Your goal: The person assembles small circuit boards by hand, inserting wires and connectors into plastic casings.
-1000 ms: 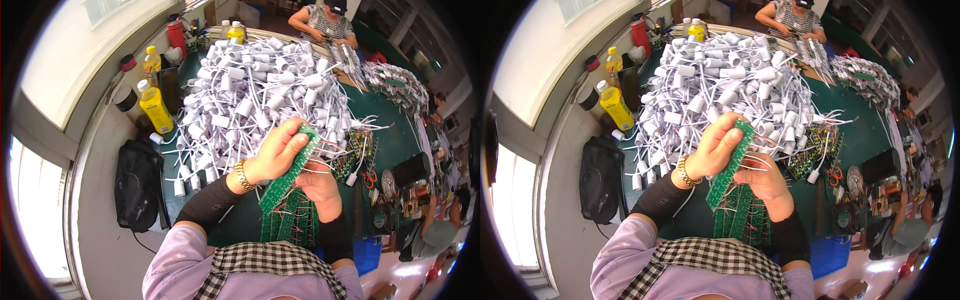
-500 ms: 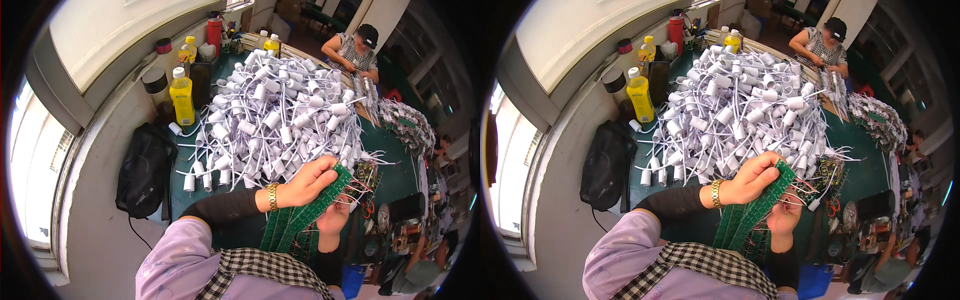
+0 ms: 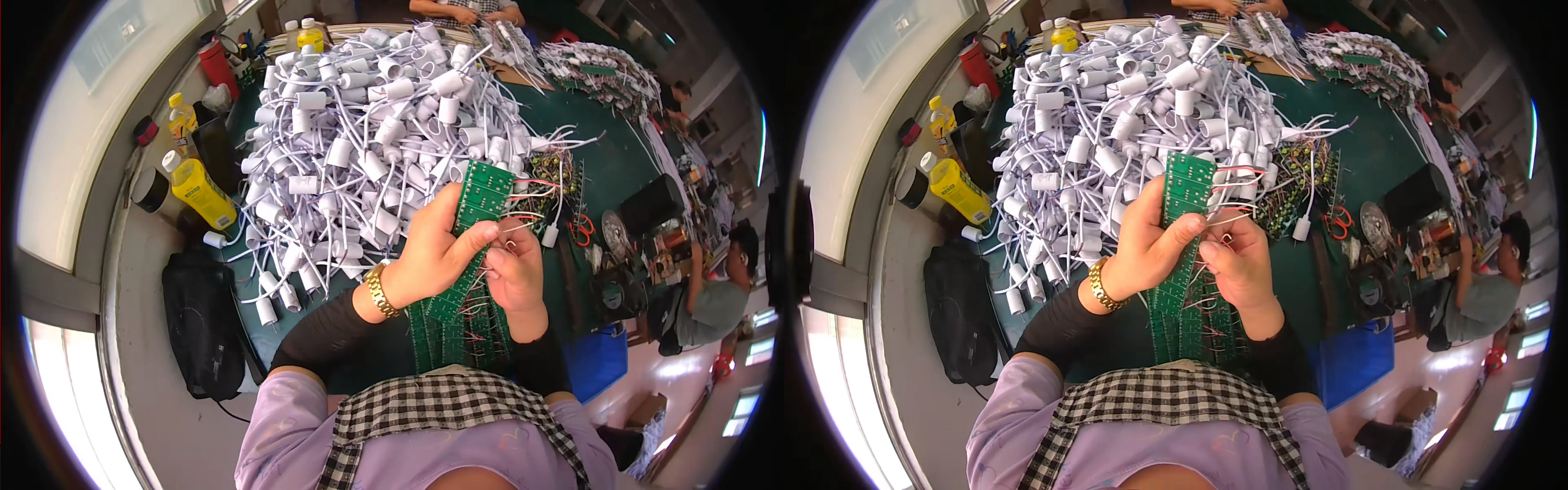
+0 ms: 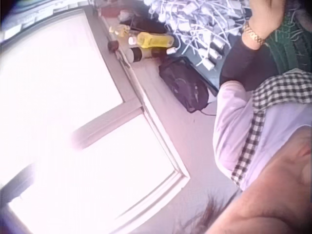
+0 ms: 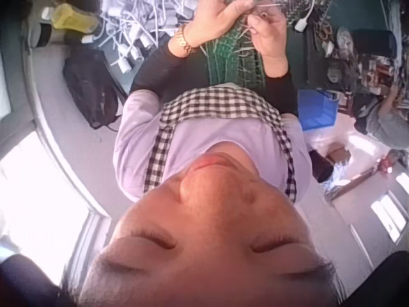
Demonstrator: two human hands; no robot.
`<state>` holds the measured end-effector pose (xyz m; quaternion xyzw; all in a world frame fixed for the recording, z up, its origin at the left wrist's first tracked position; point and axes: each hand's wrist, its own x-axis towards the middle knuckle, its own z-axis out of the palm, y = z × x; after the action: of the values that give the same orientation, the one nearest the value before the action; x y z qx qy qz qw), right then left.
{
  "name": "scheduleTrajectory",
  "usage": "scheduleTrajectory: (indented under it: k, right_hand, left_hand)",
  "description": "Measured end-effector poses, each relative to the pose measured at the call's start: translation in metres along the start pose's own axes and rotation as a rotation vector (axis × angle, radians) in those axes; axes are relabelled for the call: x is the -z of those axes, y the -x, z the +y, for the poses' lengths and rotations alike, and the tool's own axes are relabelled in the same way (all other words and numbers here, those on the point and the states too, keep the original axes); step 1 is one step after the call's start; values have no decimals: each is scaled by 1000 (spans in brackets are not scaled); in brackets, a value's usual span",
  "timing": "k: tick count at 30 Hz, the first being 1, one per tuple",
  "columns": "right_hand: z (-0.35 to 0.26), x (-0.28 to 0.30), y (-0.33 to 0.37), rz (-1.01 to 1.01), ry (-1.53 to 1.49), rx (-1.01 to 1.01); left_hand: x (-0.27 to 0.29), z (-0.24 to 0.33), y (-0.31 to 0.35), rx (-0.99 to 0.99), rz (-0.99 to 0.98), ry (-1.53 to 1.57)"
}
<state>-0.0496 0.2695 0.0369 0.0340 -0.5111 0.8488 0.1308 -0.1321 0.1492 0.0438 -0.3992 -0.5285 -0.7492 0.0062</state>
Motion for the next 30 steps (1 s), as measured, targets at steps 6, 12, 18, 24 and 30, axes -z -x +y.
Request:
scheduleTrajectory:
  k: [6,12,18,24,30]
  right_hand:
    - [-13,6,11,-74,-113,214]
    - [-32,7,17,-139,-40,405]
    - [-25,-27,-5,-41,654,254]
    - [-20,-19,-10,14,618,445]
    - [-49,-8,3,206,315,484]
  left_hand:
    - [9,4,-11,97,109,15]
    - [23,7,-11,145,238,194]
    - [15,13,-1,38,32,124]
    - [11,10,-2,41,-57,-37]
    - [14,13,-1,0,180,-142]
